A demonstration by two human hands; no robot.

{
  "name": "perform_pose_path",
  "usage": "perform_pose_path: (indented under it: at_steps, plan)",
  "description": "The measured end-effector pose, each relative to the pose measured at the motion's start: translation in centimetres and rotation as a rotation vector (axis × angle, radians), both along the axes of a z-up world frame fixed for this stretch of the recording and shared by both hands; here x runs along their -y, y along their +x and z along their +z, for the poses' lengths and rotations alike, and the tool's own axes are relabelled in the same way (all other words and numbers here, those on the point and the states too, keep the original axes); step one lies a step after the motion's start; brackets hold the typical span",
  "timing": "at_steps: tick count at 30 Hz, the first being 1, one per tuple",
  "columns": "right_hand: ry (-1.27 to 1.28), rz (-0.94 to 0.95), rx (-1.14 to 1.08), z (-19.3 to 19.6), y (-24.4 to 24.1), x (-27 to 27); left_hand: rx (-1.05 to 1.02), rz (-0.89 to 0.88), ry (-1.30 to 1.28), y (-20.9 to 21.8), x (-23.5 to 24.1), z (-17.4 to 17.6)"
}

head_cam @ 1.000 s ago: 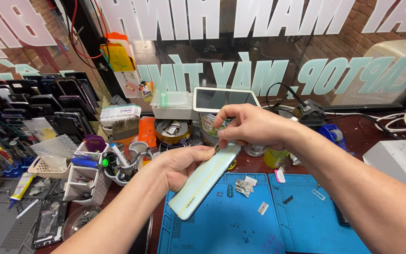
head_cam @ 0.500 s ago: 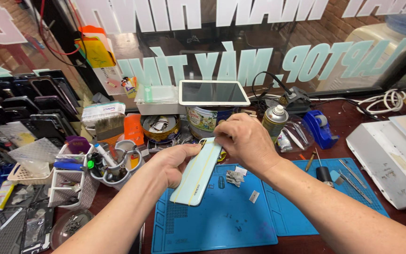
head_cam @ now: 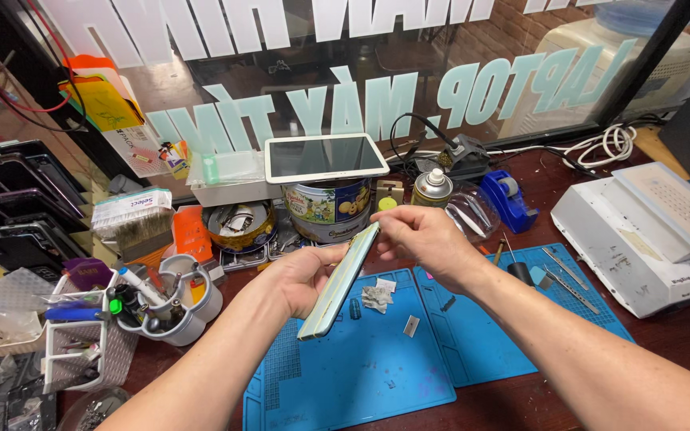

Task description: The person secures a light-blue smartphone with multiple rubber bands while repeatedly wiping the back and edges with a small white cloth. The person rotates the phone to access different sides and continues wiping throughout the clip.

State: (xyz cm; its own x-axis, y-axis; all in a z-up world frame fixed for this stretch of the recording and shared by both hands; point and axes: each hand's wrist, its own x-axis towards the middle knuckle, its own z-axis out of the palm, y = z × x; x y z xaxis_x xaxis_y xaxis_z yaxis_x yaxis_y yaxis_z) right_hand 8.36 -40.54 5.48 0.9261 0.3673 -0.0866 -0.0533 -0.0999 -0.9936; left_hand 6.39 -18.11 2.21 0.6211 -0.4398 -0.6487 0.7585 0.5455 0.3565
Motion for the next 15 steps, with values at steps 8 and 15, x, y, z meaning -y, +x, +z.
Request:
perform_pose_path:
  at_steps: [8,15]
  plan:
    - [-0.191,-0.026,0.297,1.3,-0.4,-0.4,0.086,0.017,-0.020,0.4,-0.1,-0.1]
    - [-0.309,-0.029,0.406,1.8,-0.8,-1.5,0.068,0.047,-0.053,0.4,-0.8,-1.1]
